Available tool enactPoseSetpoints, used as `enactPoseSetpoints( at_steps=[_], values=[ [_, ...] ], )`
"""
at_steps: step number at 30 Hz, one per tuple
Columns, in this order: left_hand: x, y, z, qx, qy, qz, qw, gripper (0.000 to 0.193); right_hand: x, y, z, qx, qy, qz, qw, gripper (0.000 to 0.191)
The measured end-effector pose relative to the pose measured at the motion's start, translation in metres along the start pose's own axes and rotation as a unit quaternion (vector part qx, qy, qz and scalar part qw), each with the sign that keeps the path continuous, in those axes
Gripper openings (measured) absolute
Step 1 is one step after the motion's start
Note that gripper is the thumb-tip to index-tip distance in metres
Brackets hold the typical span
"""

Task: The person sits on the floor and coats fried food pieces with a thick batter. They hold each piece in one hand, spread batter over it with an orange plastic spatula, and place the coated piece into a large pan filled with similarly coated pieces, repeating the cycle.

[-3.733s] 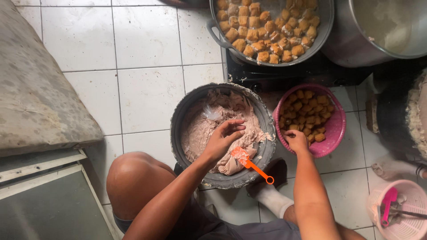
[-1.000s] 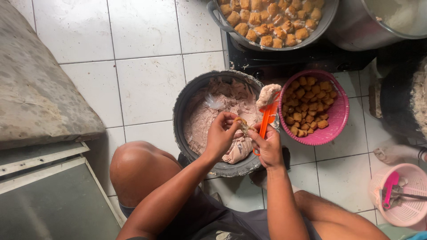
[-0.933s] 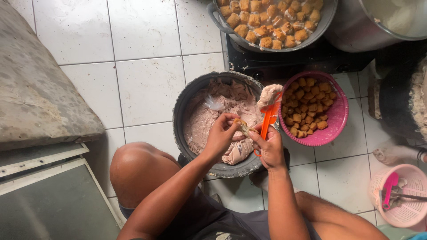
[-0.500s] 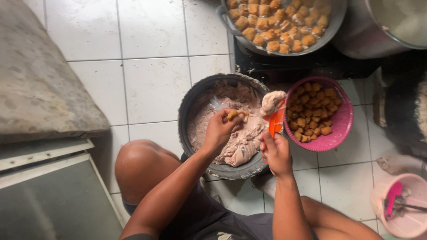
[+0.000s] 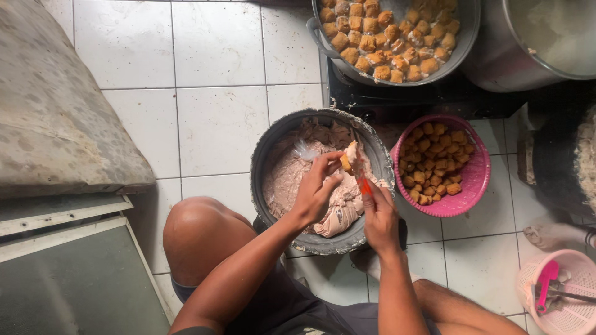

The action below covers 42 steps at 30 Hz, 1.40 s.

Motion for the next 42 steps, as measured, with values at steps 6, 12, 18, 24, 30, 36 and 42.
enactPoseSetpoints(
  at_steps=[6,12,18,24,30,36,42],
  values=[
    [-0.008,-0.006,-0.007,0.038,0.098,-0.021,0.994,0.045,0.036,0.001,-0.012,0.071,0.083,0.091,0.990,0.032],
    [-0.005,-0.015,-0.007,0.136,0.198,-0.024,0.970,0.054,0.047,0.007,-0.020,0.139,0.100,0.128,0.977,0.028],
    [0.007,-0.026,0.051,-0.168,-0.217,0.030,0.961,0.035,0.064,-0.003,-0.025,0.087,0.067,0.109,0.988,0.028],
    [0.006,-0.029,0.030,-0.078,-0.133,0.004,0.988,0.032,0.035,-0.003,0.009,0.015,-0.075,0.013,0.997,0.032],
    [0.006,-0.042,-0.011,-0.022,0.111,0.006,0.994,0.038,-0.014,-0.008,0.115,-0.158,0.062,-0.061,0.984,0.038],
    [-0.012,-0.071,-0.012,0.005,0.179,-0.080,0.981,0.039,-0.031,-0.067,0.090,0.010,0.167,-0.070,0.983,0.040],
    [-0.038,-0.022,-0.066,0.087,0.118,-0.085,0.986,0.040,-0.025,-0.020,0.082,-0.121,-0.305,-0.161,0.931,0.042]
  ],
)
Point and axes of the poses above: each hand's wrist, its own y-axis away from the middle knuckle, its own x-axis out of the back of the hand, z = x × y, the point moved 6 cm from there along -y, towards the middle knuckle, and after that the axes turned 3 degrees about y, right-handed, at the moved point
